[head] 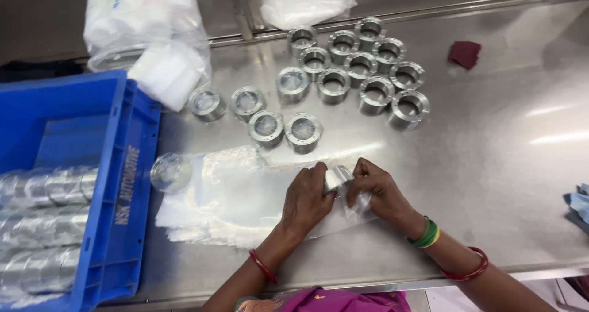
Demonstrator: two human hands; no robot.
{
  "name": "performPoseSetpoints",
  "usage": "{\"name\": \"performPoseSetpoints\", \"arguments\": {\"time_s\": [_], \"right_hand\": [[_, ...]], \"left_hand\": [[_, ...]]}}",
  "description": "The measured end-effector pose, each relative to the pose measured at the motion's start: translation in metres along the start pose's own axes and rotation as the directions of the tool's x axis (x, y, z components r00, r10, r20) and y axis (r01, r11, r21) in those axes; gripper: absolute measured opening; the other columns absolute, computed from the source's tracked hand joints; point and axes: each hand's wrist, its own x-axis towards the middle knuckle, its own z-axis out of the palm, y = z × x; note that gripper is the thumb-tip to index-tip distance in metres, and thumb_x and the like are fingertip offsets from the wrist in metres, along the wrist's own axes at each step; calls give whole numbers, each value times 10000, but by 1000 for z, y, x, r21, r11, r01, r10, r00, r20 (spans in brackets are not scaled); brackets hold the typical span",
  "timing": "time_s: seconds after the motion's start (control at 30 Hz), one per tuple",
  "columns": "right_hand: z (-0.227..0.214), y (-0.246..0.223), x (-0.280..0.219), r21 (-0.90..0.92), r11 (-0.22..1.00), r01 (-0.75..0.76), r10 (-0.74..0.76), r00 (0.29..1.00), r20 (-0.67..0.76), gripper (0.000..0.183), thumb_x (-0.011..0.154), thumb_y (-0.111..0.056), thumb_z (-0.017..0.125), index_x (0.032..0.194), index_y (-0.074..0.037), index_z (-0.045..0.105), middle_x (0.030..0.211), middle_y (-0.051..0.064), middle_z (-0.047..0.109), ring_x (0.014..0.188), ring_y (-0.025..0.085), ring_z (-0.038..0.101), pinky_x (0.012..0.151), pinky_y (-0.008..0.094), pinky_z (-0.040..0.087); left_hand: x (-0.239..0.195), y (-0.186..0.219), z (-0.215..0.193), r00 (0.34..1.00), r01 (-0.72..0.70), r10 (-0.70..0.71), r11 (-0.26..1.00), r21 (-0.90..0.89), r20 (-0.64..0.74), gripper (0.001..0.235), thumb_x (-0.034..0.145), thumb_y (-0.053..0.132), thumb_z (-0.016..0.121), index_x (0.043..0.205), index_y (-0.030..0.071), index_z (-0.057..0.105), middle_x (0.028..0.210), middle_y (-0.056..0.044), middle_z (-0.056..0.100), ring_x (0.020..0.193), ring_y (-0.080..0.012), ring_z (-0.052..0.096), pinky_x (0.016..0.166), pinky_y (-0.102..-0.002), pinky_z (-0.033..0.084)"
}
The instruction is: The person cleans metal collars using a red cloth and a blue cloth, places them into individual plastic bags, and then stacks the bagged parts into a blue plastic crate.
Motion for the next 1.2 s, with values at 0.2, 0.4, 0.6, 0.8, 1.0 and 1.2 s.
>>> {"name": "performPoseSetpoints", "arguments": {"time_s": [0.2,0.4,0.6,0.8,1.0,1.2], "right_hand": [[0,-62,4,-579,815,12,-4,1000,16,300,716,-35,771,1003,-9,688,1137,148,480,1073,288,518,896,375,501],[13,-47,7,-580,808,-105,-33,975,-222,742,736,-242,880,1253,48,434,1203,246,447,1113,349,505,926,420,494],[-10,-58,41,17,941,-338,317,862,-395,634,830,-286,726,1339,-63,422,1061,142,661,897,201,721,714,305,620],[-14,-20,101,10,921,-389,366,857,-363,453,963,-396,706,1132,-4,555,1074,177,647,900,190,703,627,264,595],[-31,5,131,-492,858,-147,50,978,-205,435,1036,-461,604,1200,-59,568,1059,72,701,929,212,707,813,362,542],[-102,-4,93,-847,298,-440,-158,853,-498,964,720,-566,917,1411,-27,515,1223,230,547,1108,414,448,854,536,369]], "left_hand": [[7,60,-28,984,5,-15,998,-55,-178,484,789,288,800,1064,0,523,922,-211,627,780,-377,677,652,-470,546],[-32,45,-20,963,270,-235,858,-436,134,427,926,354,706,1184,50,551,1151,-183,645,874,-299,738,725,-421,591],[-67,5,-13,968,-220,208,972,-83,-139,251,833,72,686,1080,28,695,1254,-161,694,1133,-358,631,958,-428,522],[-40,65,0,958,-272,277,959,-75,71,277,943,212,704,1142,20,686,1159,-150,697,1080,-325,616,922,-440,528],[6,75,51,984,-167,153,972,168,96,412,804,107,669,1161,-73,571,1079,-240,620,936,-370,632,628,-438,571],[-3,15,47,983,-180,183,975,128,-15,197,929,53,609,1115,0,647,893,-157,702,805,-295,688,691,-415,559]]}}
